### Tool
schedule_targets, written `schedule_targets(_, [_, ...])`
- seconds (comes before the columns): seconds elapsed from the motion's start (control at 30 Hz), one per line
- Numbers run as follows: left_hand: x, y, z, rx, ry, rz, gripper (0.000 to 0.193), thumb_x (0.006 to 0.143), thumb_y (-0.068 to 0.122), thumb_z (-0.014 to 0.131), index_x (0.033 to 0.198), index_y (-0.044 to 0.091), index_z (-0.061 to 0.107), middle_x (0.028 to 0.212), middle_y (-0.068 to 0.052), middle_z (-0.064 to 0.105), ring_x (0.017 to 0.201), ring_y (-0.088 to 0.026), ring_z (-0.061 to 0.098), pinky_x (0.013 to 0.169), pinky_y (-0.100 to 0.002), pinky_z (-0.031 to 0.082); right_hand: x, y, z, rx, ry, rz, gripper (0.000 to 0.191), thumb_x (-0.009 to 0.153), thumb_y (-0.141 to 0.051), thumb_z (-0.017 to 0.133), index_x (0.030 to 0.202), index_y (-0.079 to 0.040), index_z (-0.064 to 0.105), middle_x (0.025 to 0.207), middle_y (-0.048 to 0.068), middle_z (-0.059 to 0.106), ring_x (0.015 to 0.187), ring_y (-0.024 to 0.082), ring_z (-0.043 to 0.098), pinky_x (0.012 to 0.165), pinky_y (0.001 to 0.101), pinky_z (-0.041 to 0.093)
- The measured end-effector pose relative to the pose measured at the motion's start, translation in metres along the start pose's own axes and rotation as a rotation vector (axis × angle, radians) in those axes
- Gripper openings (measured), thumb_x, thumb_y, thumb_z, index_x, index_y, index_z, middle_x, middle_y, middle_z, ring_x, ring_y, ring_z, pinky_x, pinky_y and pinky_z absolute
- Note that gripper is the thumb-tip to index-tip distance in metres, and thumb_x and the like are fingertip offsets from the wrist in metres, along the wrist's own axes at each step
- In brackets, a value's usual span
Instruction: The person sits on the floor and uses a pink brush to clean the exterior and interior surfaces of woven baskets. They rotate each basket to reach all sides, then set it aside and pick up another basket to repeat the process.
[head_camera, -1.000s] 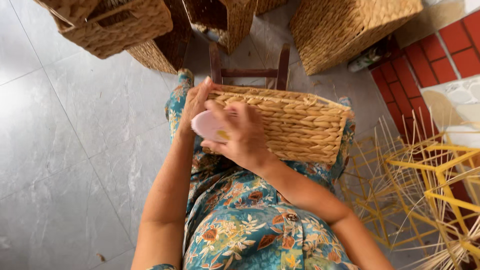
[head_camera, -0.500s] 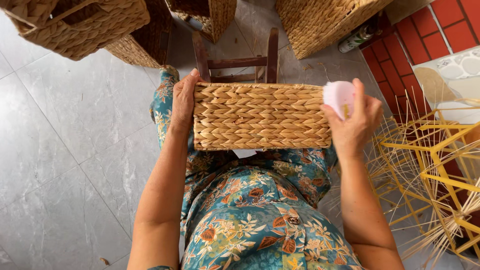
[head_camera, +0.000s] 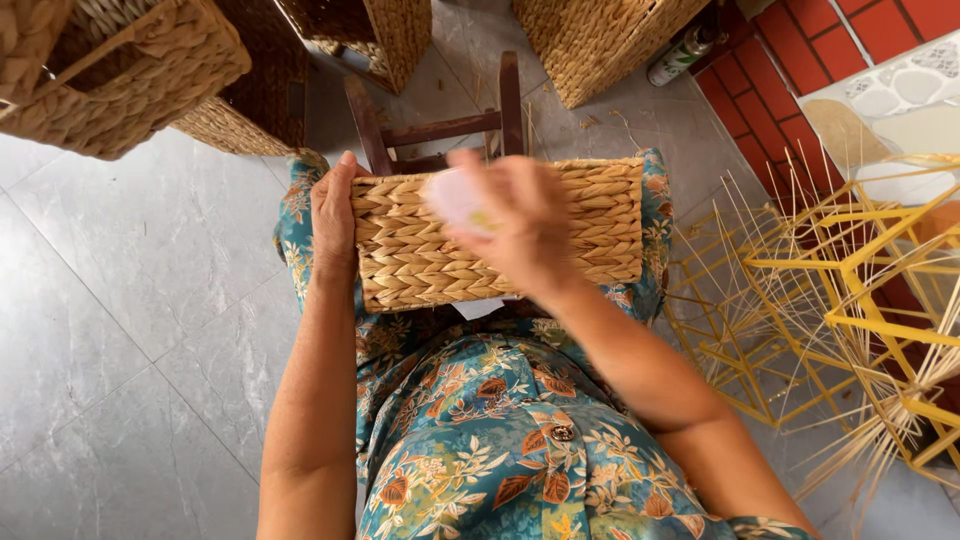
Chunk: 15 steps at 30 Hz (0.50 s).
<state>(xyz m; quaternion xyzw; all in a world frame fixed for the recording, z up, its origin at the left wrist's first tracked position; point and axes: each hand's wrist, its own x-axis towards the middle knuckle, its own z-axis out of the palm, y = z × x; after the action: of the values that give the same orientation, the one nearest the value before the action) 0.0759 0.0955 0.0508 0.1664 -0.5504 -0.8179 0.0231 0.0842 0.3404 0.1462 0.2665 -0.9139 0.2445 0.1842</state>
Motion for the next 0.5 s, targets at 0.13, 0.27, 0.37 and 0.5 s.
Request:
schedule_targets(0.13, [0.001, -0.004, -0.004, -0.03, 0.008, -0.021, 0.043, 0.106, 0.039, 0.057, 0.08, 0.006, 0.066, 0.07, -0.001, 0.065, 0.059, -0.008, 0.056, 0.057, -0.025, 0.047, -0.041, 0.089, -0.069, -0.174, -0.01, 0.255, 0.081, 0.079, -0.027, 0.1, 0.149, -0.021, 0.059, 0.121, 0.012, 0.059, 0.113, 0.03, 0.058, 0.094, 0.0438, 0.049])
schedule_targets(0.27, [0.013, -0.011, -0.011, -0.044, -0.035, 0.04, 0.043, 0.106, 0.039, 0.058, 0.081, 0.005, 0.067, 0.071, -0.002, 0.067, 0.06, -0.008, 0.058, 0.059, -0.025, 0.048, -0.068, 0.116, -0.085, -0.256, -0.001, 0.348, 0.085, 0.083, -0.032, 0.1, 0.152, -0.012, 0.054, 0.124, 0.016, 0.054, 0.116, 0.033, 0.055, 0.1, 0.051, 0.044])
schedule_targets(0.37, [0.017, -0.018, -0.016, -0.048, -0.041, 0.045, 0.044, 0.106, 0.04, 0.059, 0.081, 0.005, 0.066, 0.071, -0.002, 0.065, 0.06, -0.007, 0.056, 0.059, -0.025, 0.047, -0.063, 0.079, -0.055, -0.324, 0.008, 0.256, 0.088, 0.076, -0.032, 0.1, 0.152, -0.016, 0.057, 0.124, 0.014, 0.055, 0.114, 0.033, 0.055, 0.094, 0.0499, 0.044])
schedule_targets(0.5, [0.018, -0.022, -0.017, -0.053, -0.031, 0.043, 0.042, 0.106, 0.039, 0.059, 0.083, 0.005, 0.066, 0.072, -0.002, 0.066, 0.061, -0.008, 0.056, 0.059, -0.025, 0.047, -0.025, 0.0, 0.0, -0.082, 0.012, 0.055, 0.094, 0.069, -0.043, 0.098, 0.149, -0.019, 0.053, 0.122, 0.009, 0.055, 0.113, 0.028, 0.054, 0.094, 0.0486, 0.043])
